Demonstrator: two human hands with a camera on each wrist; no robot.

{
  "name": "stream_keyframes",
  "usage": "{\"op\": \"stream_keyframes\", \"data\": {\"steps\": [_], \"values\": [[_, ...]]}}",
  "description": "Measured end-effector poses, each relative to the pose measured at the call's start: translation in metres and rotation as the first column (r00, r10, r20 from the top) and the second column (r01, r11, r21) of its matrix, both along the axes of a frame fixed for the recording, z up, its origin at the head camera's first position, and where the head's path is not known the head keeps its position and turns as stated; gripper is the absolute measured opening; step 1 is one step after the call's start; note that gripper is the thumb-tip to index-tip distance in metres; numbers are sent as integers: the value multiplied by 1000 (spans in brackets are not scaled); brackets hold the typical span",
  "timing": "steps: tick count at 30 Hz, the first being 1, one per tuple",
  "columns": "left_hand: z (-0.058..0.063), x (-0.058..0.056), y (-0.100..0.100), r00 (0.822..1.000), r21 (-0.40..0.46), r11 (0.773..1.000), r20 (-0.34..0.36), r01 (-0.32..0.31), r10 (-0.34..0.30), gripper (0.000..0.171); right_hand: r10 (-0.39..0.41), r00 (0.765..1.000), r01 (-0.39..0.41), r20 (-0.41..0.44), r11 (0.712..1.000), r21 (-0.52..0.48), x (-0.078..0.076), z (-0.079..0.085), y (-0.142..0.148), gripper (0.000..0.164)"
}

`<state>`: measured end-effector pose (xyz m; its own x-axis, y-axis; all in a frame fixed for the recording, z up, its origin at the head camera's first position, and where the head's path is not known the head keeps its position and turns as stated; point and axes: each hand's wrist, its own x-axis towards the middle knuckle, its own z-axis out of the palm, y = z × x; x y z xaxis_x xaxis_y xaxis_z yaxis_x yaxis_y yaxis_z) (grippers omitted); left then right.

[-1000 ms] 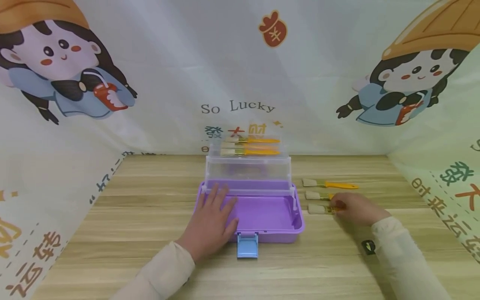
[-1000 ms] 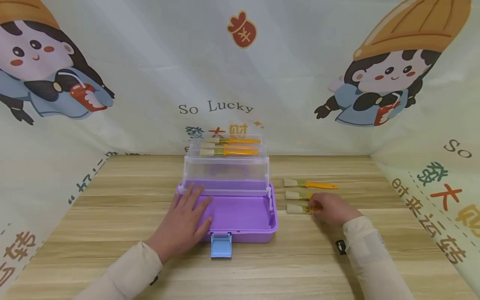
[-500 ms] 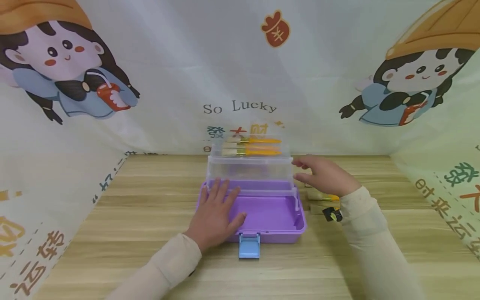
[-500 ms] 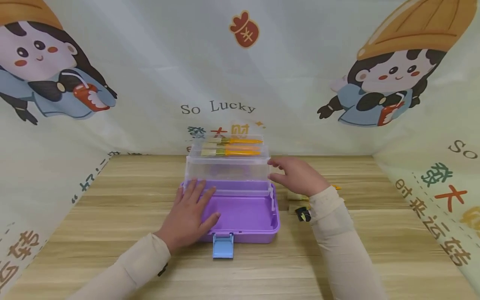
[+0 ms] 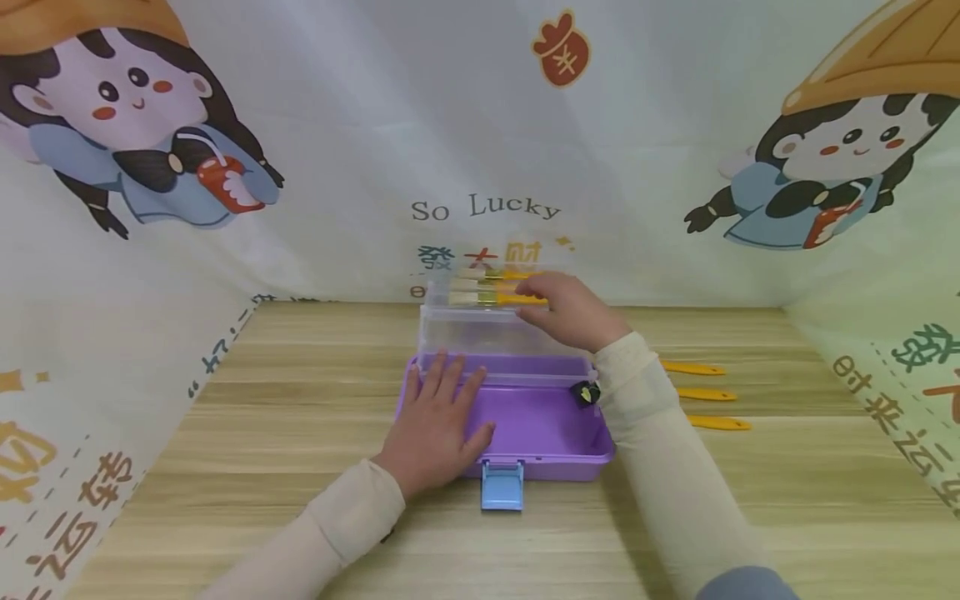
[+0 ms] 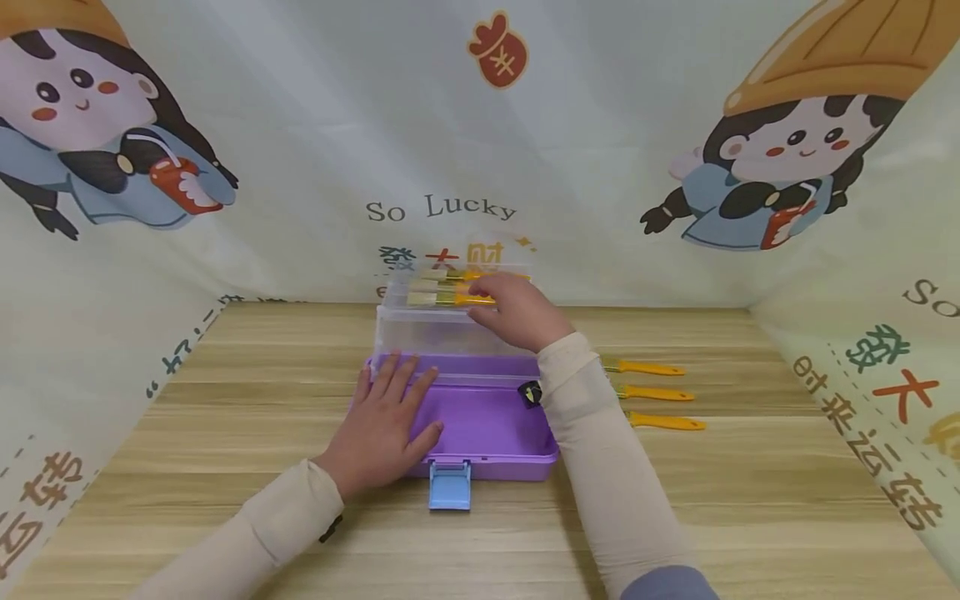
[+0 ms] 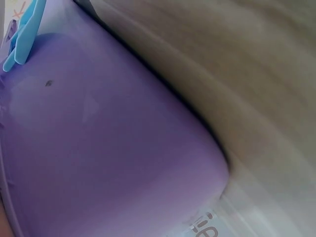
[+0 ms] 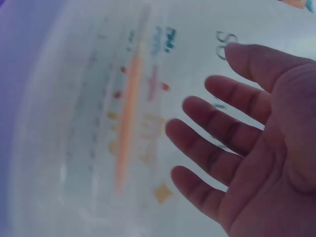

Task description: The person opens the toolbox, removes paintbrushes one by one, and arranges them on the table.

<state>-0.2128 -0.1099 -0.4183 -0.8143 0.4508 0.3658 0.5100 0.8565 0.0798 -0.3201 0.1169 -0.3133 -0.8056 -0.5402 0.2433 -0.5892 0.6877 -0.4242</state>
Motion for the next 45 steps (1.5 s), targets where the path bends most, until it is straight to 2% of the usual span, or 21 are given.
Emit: {"op": "stream_keyframes", "data": {"steps": [9, 15, 19, 26, 38, 45], "values": [[0, 0, -2, 999, -8, 1000, -32, 10, -10, 69, -35, 999, 35, -28, 999, -6, -16, -12, -30, 37], [1, 1, -2, 999, -16, 1000, -34, 7, -7, 70, -41, 996, 41, -73, 999, 5, -27, -21, -36, 31], [1, 0, -1, 999, -19, 1000, -50, 10, -11, 71, -73, 993, 73, -92, 997, -9, -33, -29, -38, 30], [1, 2, 1, 1000, -39, 999, -31, 4, -5, 70, -160, 979, 156, -125, 987, -37, -33, -41, -39, 28], [1, 4, 0, 999, -62, 998, -53, -13, 9, 71, -166, 972, 168, -169, 986, -6, -34, -46, -44, 31], [1, 3, 0, 999, -66, 998, -52, -9, 6, 71, -202, 960, 218, -194, 974, 68, -33, -46, -46, 34]]}}
